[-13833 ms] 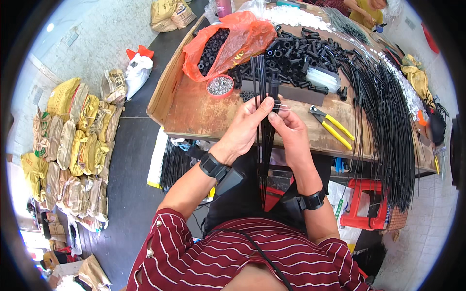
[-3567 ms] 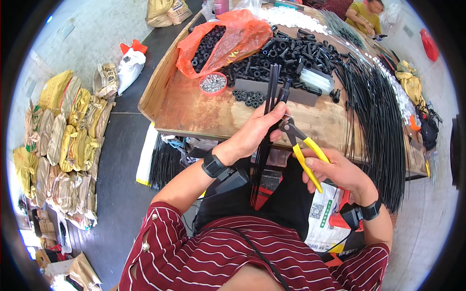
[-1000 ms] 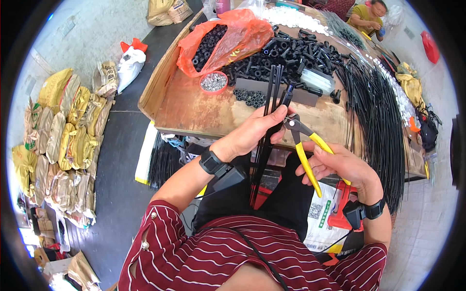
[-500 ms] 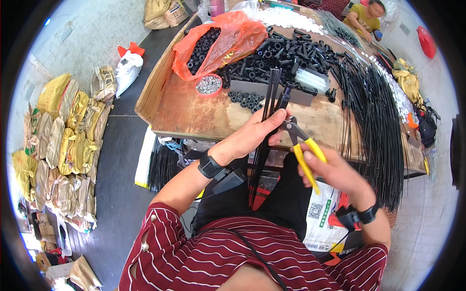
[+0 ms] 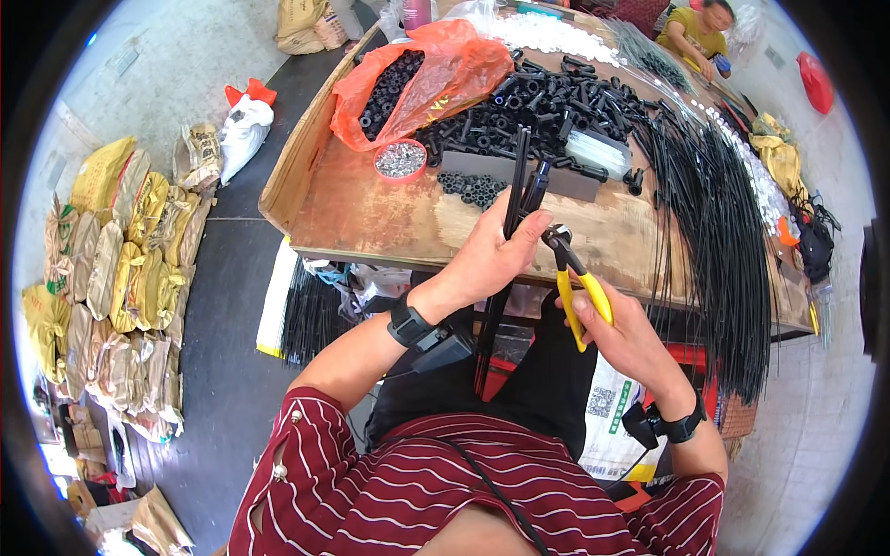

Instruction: Assembling and securing components of umbrella ribs using pliers in a factory workspace.

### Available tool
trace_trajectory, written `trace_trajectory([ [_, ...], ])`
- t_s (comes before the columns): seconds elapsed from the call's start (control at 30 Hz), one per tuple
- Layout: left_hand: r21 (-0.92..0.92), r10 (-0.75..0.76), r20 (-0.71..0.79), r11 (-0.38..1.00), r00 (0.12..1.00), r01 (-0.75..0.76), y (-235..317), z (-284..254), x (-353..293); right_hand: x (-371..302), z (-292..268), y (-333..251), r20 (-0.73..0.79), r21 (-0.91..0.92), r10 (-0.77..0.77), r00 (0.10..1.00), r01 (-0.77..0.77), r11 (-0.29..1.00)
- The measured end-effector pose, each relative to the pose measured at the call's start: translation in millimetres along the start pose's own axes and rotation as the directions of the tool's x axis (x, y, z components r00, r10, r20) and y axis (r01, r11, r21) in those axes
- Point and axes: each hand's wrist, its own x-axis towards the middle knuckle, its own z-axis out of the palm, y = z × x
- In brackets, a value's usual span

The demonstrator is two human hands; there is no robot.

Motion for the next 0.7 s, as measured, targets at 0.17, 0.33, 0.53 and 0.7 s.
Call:
trace_trajectory([
  [0.17, 0.037, 0.01, -0.001, 0.999, 1.0, -0.01, -0.4, -1.1, 0.7, 2.4, -13.1, -23.3, -0.052, -0.384, -0.107, 0.993, 0.08, 0.92],
  [0.33, -0.018, -0.016, 0.024, 1.0, 1.0, 0.016, 1.3, -2.2, 0.1, 6.6, -18.3, -23.6, -0.053, -0.458, -0.209, 0.977, 0.162, 0.874],
  [0.53, -0.06, -0.029, 0.103, 0.998, 0.994, 0.035, 2.6, -9.9, 1.9, 13.2, -26.4, -10.0, -0.029, -0.383, -0.152, 0.988, 0.13, 0.914],
  [0.7, -0.217, -0.114, 0.162, 0.965, 0.98, 0.148, 9.2, -13.5, 1.2, 5.0, -15.3, -16.5, 0.476, 0.53, 0.096, 0.874, -0.373, 0.762],
])
